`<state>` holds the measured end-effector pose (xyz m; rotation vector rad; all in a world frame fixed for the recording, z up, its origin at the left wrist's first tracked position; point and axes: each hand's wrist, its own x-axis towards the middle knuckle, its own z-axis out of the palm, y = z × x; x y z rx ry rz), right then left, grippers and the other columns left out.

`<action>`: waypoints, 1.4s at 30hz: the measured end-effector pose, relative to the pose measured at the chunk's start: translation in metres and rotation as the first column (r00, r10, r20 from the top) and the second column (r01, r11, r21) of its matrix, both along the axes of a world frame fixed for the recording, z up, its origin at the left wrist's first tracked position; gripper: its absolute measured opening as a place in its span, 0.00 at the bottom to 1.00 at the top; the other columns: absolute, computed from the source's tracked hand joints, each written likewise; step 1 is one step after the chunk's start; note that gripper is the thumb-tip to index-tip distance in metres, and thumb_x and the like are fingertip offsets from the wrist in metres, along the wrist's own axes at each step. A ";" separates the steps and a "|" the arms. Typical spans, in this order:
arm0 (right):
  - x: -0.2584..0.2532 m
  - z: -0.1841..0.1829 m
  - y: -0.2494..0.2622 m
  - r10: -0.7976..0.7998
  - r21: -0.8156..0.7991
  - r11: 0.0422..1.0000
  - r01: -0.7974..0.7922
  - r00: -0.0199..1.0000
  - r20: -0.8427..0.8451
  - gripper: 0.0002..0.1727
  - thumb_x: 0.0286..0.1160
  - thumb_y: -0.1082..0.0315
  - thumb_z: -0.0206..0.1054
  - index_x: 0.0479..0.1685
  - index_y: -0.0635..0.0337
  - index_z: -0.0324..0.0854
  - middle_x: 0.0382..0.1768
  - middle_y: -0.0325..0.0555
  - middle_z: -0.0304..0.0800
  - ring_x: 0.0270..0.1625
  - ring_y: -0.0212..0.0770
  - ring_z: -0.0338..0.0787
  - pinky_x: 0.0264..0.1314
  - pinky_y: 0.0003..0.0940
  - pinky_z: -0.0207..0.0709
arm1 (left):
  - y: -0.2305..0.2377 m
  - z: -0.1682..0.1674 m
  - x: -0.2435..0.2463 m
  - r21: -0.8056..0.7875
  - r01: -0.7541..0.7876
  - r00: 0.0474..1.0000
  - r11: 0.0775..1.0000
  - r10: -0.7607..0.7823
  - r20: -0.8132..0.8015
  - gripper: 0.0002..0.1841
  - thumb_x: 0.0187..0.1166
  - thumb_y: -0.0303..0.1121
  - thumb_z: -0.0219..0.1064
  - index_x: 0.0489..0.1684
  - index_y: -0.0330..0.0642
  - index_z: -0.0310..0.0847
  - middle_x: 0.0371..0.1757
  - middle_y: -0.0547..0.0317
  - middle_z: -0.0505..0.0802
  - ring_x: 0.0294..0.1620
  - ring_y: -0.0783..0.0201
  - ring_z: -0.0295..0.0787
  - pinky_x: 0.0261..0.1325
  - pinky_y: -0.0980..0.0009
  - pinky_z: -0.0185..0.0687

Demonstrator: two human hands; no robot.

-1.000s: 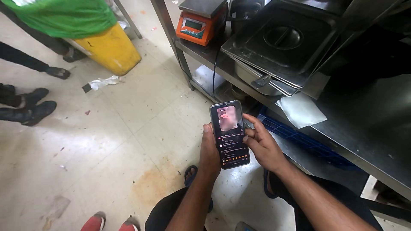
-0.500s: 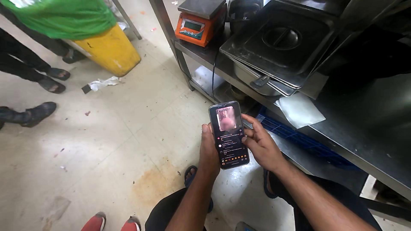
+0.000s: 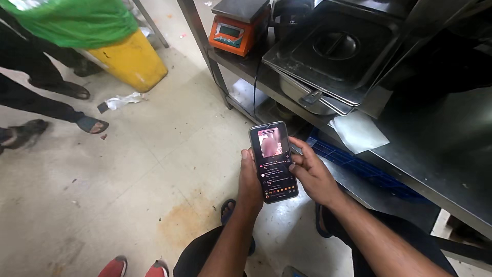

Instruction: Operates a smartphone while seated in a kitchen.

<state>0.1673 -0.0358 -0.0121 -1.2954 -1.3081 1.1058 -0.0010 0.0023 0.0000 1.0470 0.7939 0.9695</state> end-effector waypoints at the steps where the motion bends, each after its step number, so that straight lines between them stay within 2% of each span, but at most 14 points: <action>1: 0.000 0.000 0.000 0.000 0.002 1.000 0.000 1.000 0.000 0.36 0.76 0.74 0.53 0.89 0.49 0.57 0.50 0.39 0.95 0.43 0.36 0.95 0.44 0.35 0.89 | 0.000 0.000 0.000 0.001 -0.004 1.000 1.000 0.004 -0.006 0.48 0.72 0.82 0.31 0.74 0.55 0.70 0.56 0.58 0.92 0.49 0.63 0.93 0.46 0.61 0.92; 12: 0.000 0.001 0.000 0.002 0.007 1.000 -0.002 1.000 -0.005 0.36 0.76 0.75 0.53 0.89 0.48 0.57 0.52 0.39 0.95 0.45 0.36 0.95 0.46 0.35 0.90 | 0.001 0.000 0.001 -0.005 -0.006 1.000 1.000 0.006 0.017 0.48 0.71 0.83 0.34 0.75 0.54 0.70 0.56 0.59 0.92 0.50 0.63 0.93 0.47 0.62 0.92; 26: 0.001 0.001 -0.001 0.003 -0.001 1.000 -0.003 1.000 0.011 0.36 0.76 0.74 0.54 0.89 0.47 0.58 0.49 0.38 0.95 0.41 0.35 0.94 0.43 0.35 0.89 | 0.000 0.002 0.002 -0.009 -0.046 0.998 0.999 0.046 -0.032 0.52 0.67 0.85 0.34 0.77 0.55 0.71 0.58 0.61 0.92 0.52 0.65 0.93 0.49 0.63 0.91; 42: 0.001 -0.001 0.000 0.011 0.011 1.000 -0.011 1.000 0.022 0.37 0.75 0.73 0.54 0.90 0.47 0.56 0.49 0.37 0.95 0.37 0.35 0.93 0.39 0.35 0.88 | 0.001 0.001 0.002 -0.008 -0.006 1.000 1.000 0.006 0.030 0.49 0.71 0.83 0.34 0.77 0.54 0.69 0.58 0.59 0.92 0.53 0.64 0.93 0.49 0.62 0.92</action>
